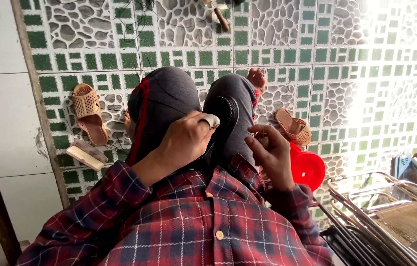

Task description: Hand-sewing a black sandal to repair its strap or sole using a needle and thread.

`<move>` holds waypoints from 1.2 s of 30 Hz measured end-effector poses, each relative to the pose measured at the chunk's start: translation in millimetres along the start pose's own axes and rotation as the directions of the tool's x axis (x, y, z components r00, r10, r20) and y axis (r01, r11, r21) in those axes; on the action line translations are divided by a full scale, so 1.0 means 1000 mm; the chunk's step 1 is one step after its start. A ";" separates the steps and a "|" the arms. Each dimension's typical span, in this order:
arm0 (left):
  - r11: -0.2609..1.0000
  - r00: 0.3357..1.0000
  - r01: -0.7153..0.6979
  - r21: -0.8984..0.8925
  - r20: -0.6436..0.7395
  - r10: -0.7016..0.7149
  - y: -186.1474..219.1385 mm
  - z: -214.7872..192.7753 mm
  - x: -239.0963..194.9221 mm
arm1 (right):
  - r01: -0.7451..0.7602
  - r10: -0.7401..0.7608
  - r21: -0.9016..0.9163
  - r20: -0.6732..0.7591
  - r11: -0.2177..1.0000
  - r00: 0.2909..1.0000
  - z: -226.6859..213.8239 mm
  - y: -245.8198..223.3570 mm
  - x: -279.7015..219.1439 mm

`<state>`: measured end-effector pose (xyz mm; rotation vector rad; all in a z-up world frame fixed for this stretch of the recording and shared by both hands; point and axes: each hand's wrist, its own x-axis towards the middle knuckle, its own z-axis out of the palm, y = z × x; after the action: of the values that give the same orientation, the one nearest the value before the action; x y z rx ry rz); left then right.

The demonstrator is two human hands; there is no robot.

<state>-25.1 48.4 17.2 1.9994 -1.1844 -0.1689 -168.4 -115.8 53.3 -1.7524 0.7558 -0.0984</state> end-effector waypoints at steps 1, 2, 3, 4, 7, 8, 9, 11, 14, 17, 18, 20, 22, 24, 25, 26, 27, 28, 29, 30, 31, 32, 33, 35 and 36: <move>0.990 0.992 0.108 -0.089 0.068 -0.102 0.001 -0.005 0.001 | 0.014 -0.011 0.114 -0.025 0.993 1.000 0.006 0.002 0.003; 0.961 0.970 0.216 -0.172 0.148 -0.191 0.004 -0.008 0.003 | 0.028 -0.016 0.225 -0.055 0.974 0.998 0.011 0.004 0.004; 0.961 0.971 0.214 -0.173 0.147 -0.190 0.007 -0.013 0.008 | 0.029 -0.017 0.224 -0.057 0.974 0.998 0.013 0.000 0.004; 0.871 0.916 0.380 -0.310 0.259 -0.307 0.009 -0.017 0.012 | 0.044 -0.033 0.232 -0.052 0.972 0.998 0.015 -0.003 0.004; 0.674 0.779 0.612 -0.413 0.464 -0.422 0.019 -0.033 0.028 | 0.074 -0.071 0.222 -0.021 0.972 0.997 0.025 -0.008 0.005; 0.607 0.712 0.686 -0.401 0.545 -0.443 0.023 -0.038 0.034 | 0.084 -0.087 0.203 0.005 0.975 0.996 0.027 -0.009 0.005; 0.608 0.713 0.684 -0.402 0.544 -0.442 0.020 -0.030 0.034 | 0.086 -0.088 0.203 0.004 0.976 0.996 0.028 0.003 0.003; 0.622 0.663 0.716 -0.315 0.584 -0.468 0.013 -0.016 0.033 | 0.241 -0.237 -0.105 0.047 0.965 0.970 0.030 0.027 -0.004; 0.597 0.639 0.742 -0.305 0.594 -0.489 0.011 -0.015 0.033 | 0.297 -0.285 -0.259 0.085 0.919 0.955 0.029 0.005 -0.005; 0.406 0.649 0.761 -0.506 0.609 -0.456 0.010 -0.024 0.031 | 0.256 -0.195 -0.465 0.175 0.848 0.965 0.011 -0.009 -0.008; 0.406 0.649 0.761 -0.506 0.610 -0.455 0.008 -0.024 0.030 | 0.255 -0.194 -0.465 0.175 0.848 0.965 0.009 -0.012 -0.008; 0.415 0.680 0.733 -0.539 0.607 -0.412 0.004 -0.025 0.027 | 0.289 -0.184 -0.566 0.237 0.772 0.954 0.004 -0.019 -0.007; 0.464 0.692 0.719 -0.518 0.600 -0.402 0.002 -0.026 0.025 | 0.321 -0.194 -0.618 0.265 0.717 0.944 0.004 -0.027 -0.006; 0.513 0.703 0.702 -0.494 0.593 -0.393 0.002 -0.029 0.024 | 0.354 -0.203 -0.664 0.295 0.659 0.934 0.004 -0.032 -0.006; 0.549 0.720 0.681 -0.485 0.579 -0.382 0.003 -0.031 0.025 | 0.363 -0.199 -0.690 0.309 0.627 0.930 0.004 -0.032 -0.006; 0.585 0.737 0.658 -0.474 0.565 -0.372 0.003 -0.033 0.026 | 0.373 -0.195 -0.713 0.323 0.593 0.926 0.004 -0.032 -0.006; 0.585 0.737 0.658 -0.474 0.564 -0.372 0.002 -0.032 0.025 | 0.374 -0.196 -0.712 0.323 0.594 0.926 0.004 -0.033 -0.006; 0.595 0.743 0.652 -0.470 0.554 -0.375 0.001 -0.032 0.025 | 0.377 -0.180 -0.728 0.337 0.573 0.924 0.004 -0.034 -0.006; 0.605 0.749 0.645 -0.466 0.544 -0.379 0.000 -0.032 0.025 | 0.380 -0.165 -0.742 0.350 0.552 0.922 0.004 -0.034 -0.006; 0.606 0.749 0.645 -0.467 0.545 -0.377 0.001 -0.032 0.025 | 0.379 -0.164 -0.743 0.348 0.552 0.923 0.004 -0.035 -0.006; 0.605 0.746 0.648 -0.462 0.547 -0.380 0.001 -0.032 0.025 | 0.377 -0.163 -0.737 0.349 0.561 0.923 0.003 -0.035 -0.006; 0.605 0.743 0.651 -0.458 0.548 -0.385 0.001 -0.033 0.025 | 0.378 -0.163 -0.729 0.351 0.570 0.922 0.003 -0.035 -0.005; 0.605 0.743 0.651 -0.459 0.547 -0.385 0.001 -0.032 0.025 | 0.379 -0.164 -0.729 0.352 0.569 0.922 0.001 -0.035 -0.005; 0.600 0.737 0.660 -0.453 0.544 -0.400 0.001 -0.031 0.025 | 0.354 -0.172 -0.718 0.317 0.599 0.933 -0.001 -0.036 -0.006; 0.600 0.738 0.659 -0.454 0.544 -0.398 0.001 -0.032 0.025 | 0.353 -0.172 -0.719 0.315 0.598 0.933 -0.001 -0.036 -0.006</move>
<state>3.2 46.9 46.2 1.6663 -0.5462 -1.1831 -157.9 -108.8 87.6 -2.6531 0.3644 0.2591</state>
